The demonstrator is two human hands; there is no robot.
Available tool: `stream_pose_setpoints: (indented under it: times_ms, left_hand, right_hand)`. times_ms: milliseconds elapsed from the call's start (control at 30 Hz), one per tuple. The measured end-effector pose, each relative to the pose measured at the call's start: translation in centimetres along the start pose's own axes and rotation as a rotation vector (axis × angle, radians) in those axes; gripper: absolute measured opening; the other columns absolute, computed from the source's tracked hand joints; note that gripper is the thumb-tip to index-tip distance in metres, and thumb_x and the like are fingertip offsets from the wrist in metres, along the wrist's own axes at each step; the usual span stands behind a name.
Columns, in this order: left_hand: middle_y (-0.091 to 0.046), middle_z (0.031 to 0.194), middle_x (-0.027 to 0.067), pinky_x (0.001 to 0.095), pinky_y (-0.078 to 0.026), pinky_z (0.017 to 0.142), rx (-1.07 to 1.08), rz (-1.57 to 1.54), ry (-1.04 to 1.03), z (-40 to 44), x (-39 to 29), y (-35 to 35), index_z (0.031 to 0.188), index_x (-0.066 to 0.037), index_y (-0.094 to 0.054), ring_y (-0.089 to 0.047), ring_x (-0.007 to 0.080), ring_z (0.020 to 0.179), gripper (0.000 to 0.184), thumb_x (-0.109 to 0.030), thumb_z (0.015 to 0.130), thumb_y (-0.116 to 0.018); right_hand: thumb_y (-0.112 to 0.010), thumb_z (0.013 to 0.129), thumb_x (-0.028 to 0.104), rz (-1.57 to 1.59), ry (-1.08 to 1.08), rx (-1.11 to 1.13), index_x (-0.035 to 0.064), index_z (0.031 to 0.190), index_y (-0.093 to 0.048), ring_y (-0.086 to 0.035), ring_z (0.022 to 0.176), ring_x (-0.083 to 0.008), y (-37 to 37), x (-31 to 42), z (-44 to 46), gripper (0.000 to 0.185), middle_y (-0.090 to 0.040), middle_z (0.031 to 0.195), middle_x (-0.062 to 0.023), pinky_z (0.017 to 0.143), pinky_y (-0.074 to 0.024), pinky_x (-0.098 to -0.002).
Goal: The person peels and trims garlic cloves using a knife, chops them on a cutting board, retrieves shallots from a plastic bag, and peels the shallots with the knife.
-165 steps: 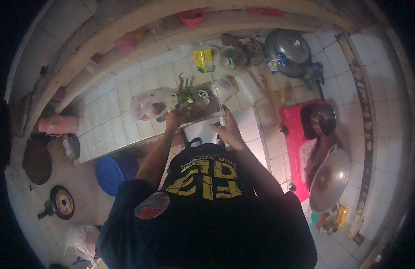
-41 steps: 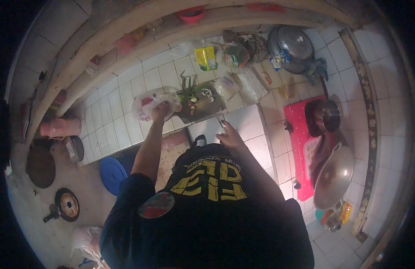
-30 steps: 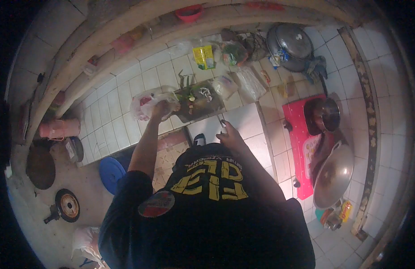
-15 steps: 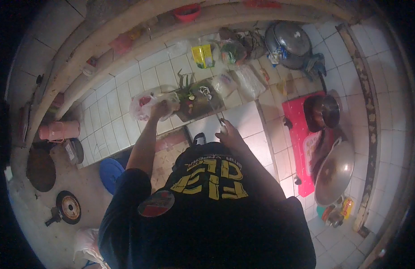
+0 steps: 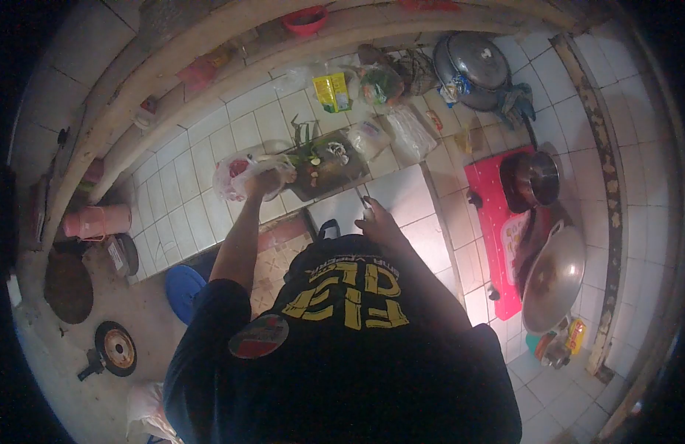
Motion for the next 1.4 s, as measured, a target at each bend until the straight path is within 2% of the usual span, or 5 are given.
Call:
stream_pose_setpoints:
  times_ms: [300, 467, 800, 967, 1400]
  left_hand:
    - [-0.067, 0.094, 0.0165, 0.0447, -0.052, 0.075, -0.095, 0.175, -0.39, -1.3, -4.6, -0.1, 0.097, -0.005, -0.065, -0.066, 0.0342, 0.087, 0.032, -0.027, 0.074, -0.066]
    - [-0.067, 0.074, 0.0121, 0.0387, -0.052, 0.063, 0.072, -0.885, 0.051, -5.5, -3.9, 0.7, 0.08, 0.0, -0.065, -0.066, 0.0261, 0.072, 0.018, -0.017, 0.075, -0.071]
    - [-0.07, 0.083, 0.0127, 0.0324, -0.053, 0.068, -0.535, -0.352, -0.394, -9.3, -8.4, 7.5, 0.09, -0.003, -0.071, -0.067, 0.0232, 0.073, 0.021, -0.021, 0.078, -0.072]
    - [-0.07, 0.089, 0.0112, 0.0287, -0.051, 0.07, 0.153, -0.654, -0.143, -9.1, -11.7, 3.9, 0.095, -0.004, -0.071, -0.066, 0.0172, 0.079, 0.017, -0.015, 0.082, -0.071]
    - [-0.066, 0.097, 0.005, 0.0265, -0.05, 0.083, 0.323, -1.409, -0.452, -18.6, -29.6, 19.8, 0.106, 0.001, -0.064, -0.06, 0.0114, 0.091, 0.032, 0.012, 0.076, -0.068]
  right_hand:
    - [-0.069, 0.079, 0.022, -0.1, 0.076, -0.04, -0.0002, 0.139, -0.034, -0.056, 0.101, -0.0195, 0.0, 0.6, -0.2, 0.073, -0.054, 0.119, -0.0168, 0.082, -0.0491, -0.0288]
    - [-0.069, 0.082, 0.019, -0.108, 0.172, -0.058, -0.0025, 0.138, -0.034, -0.057, 0.105, -0.0201, -0.1, 0.6, 0.0, 0.069, -0.053, 0.122, -0.0192, 0.083, -0.0494, -0.0301]
    - [-0.065, 0.085, 0.014, -0.122, 0.312, -0.137, 0.0005, 0.138, -0.035, -0.063, 0.089, -0.0229, 0.4, 1.1, 0.2, 0.063, -0.059, 0.11, -0.0196, 0.077, -0.0503, -0.0316]
    - [-0.063, 0.086, 0.013, -0.083, 0.343, -0.177, 0.001, 0.14, -0.036, -0.062, 0.095, -0.0209, 1.4, 7.7, -3.4, 0.061, -0.06, 0.114, -0.0191, 0.081, -0.048, -0.0284]
    - [-0.063, 0.082, 0.013, 0.1, 0.498, -0.104, 0.0024, 0.149, -0.018, -0.051, 0.063, -0.0068, 4.0, 19.1, -5.9, 0.082, -0.06, 0.076, -0.0025, 0.06, -0.0431, -0.0238]
Point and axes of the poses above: each hand's wrist, its own z-axis towards the middle knuckle, its own y-axis out of the back of the hand, x = y × z, the point moved 10 cm from there along z, towards the middle knuckle
